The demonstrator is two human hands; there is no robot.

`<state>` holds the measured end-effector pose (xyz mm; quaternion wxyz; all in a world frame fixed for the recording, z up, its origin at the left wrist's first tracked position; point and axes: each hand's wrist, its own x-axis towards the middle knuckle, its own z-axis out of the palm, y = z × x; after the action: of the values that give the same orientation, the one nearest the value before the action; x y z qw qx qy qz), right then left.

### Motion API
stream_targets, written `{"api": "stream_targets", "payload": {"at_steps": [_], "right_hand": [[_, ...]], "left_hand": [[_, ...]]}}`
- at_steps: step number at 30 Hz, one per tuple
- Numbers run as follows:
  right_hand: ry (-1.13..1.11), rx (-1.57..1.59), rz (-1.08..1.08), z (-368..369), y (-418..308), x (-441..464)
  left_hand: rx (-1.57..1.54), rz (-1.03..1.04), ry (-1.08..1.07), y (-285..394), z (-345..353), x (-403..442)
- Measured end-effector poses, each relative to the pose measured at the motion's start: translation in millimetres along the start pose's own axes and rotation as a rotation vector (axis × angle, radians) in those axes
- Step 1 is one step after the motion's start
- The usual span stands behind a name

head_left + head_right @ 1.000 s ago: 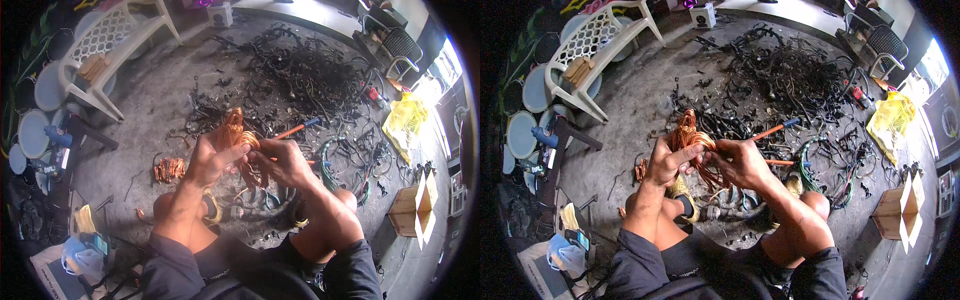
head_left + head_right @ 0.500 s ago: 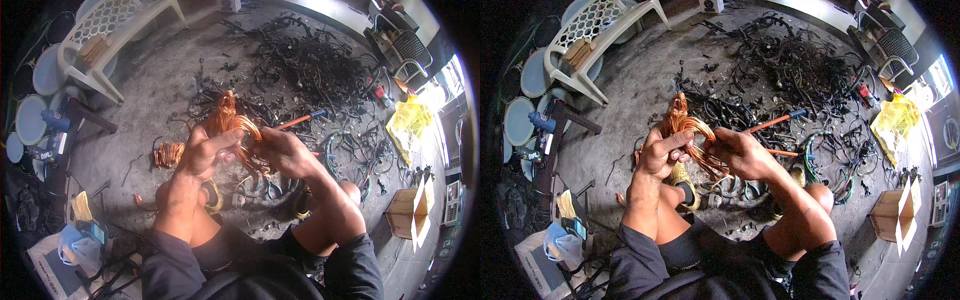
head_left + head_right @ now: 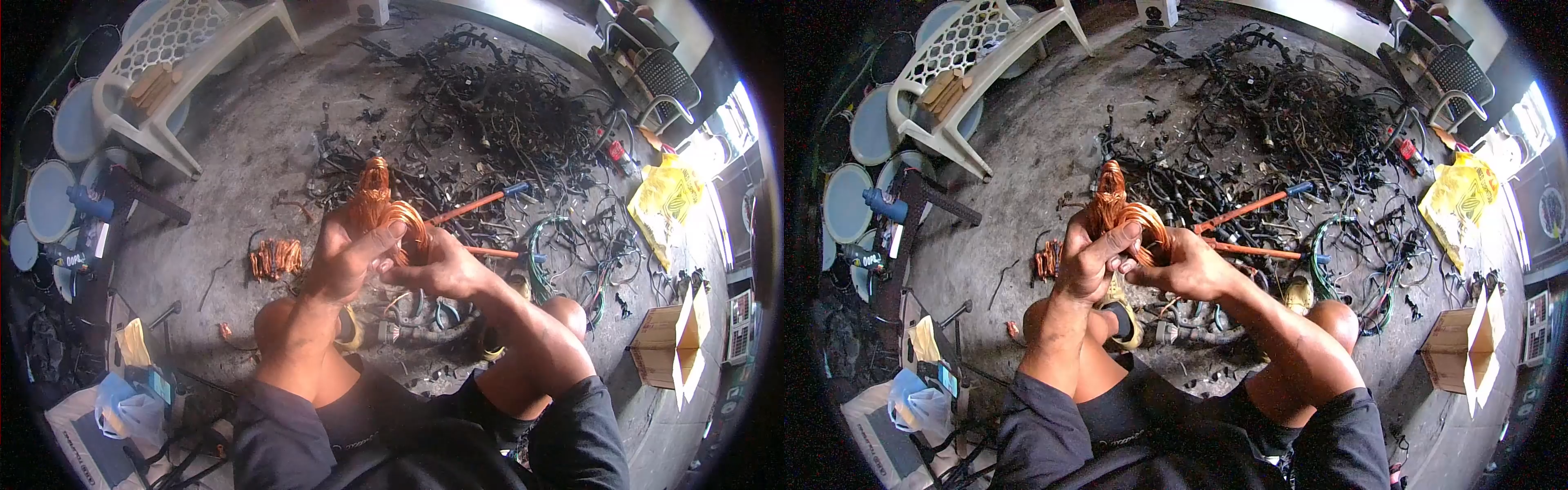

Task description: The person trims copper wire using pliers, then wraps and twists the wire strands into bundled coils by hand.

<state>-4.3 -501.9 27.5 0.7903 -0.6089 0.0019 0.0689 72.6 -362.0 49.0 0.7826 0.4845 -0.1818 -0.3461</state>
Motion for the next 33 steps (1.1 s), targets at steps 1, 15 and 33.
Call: {"api": "stream_targets", "payload": {"at_steps": [1,15,33], "right_hand": [[0.005,-0.090,-0.042,-0.3,7.3,2.1],[-0.137,0.182,0.226,12.2,-5.2,-19.5],[-0.072,0.247,0.218,10.5,-30.0,-20.9]], "left_hand": [[0.075,0.032,0.031,0.2,3.0,-0.3],[0.185,0.044,-0.231,9.0,-12.3,-2.0],[0.185,0.279,0.001,-14.4,6.5,-1.9]]}}
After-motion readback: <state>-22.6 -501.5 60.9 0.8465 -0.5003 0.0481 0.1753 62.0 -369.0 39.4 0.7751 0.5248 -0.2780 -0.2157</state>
